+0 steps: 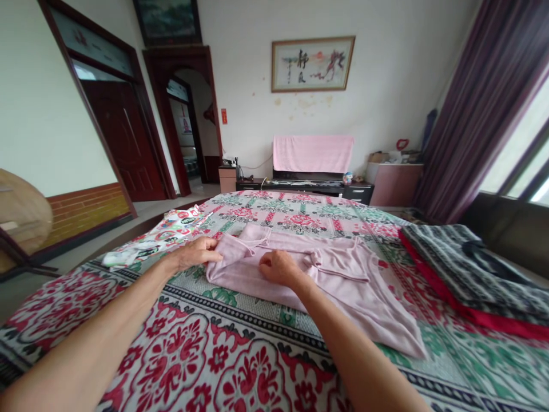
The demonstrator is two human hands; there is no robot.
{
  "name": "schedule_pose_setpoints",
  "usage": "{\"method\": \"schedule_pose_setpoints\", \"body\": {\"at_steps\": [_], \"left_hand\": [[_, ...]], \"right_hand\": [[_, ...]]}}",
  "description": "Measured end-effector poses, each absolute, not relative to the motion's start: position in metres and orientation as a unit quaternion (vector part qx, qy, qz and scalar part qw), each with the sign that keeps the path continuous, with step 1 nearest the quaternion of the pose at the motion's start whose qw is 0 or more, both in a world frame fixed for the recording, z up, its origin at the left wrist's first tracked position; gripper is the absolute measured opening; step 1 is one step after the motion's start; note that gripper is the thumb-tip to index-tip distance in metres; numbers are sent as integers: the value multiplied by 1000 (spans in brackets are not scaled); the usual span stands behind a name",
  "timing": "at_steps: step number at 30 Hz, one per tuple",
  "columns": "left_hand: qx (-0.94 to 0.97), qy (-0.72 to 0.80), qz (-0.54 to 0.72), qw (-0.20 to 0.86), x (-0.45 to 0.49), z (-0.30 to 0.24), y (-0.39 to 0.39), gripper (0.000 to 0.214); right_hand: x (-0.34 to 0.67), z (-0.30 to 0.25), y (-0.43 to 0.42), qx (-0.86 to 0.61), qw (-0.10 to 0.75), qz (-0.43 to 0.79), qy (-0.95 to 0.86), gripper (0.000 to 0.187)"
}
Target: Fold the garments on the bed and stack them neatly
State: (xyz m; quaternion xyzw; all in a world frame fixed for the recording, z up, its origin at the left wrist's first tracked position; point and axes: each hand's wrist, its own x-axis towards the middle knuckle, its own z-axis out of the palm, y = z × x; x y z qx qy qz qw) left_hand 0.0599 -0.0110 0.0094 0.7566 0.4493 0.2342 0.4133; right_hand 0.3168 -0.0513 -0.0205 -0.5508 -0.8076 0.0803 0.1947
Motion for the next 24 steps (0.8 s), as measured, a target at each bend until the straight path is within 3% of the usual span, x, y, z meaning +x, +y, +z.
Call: {"method": "schedule_pose_setpoints", "body": {"at_steps": [7,13,18,24], "left_hand": [[753,443,222,433,60,7,-10,25],[737,448,235,448,57,9,-11,24],[722,445,256,464,55,10,-10,23],[721,438,232,485,51,9,-9,26]], "right_hand": [[306,-19,-50,-567,280,157,-759,42],[292,-17,-34,-564,234,106,-785,18],[293,-16,-36,-571,190,139,-786,21],[295,-14,-38,-585,192,72,-785,27]]}}
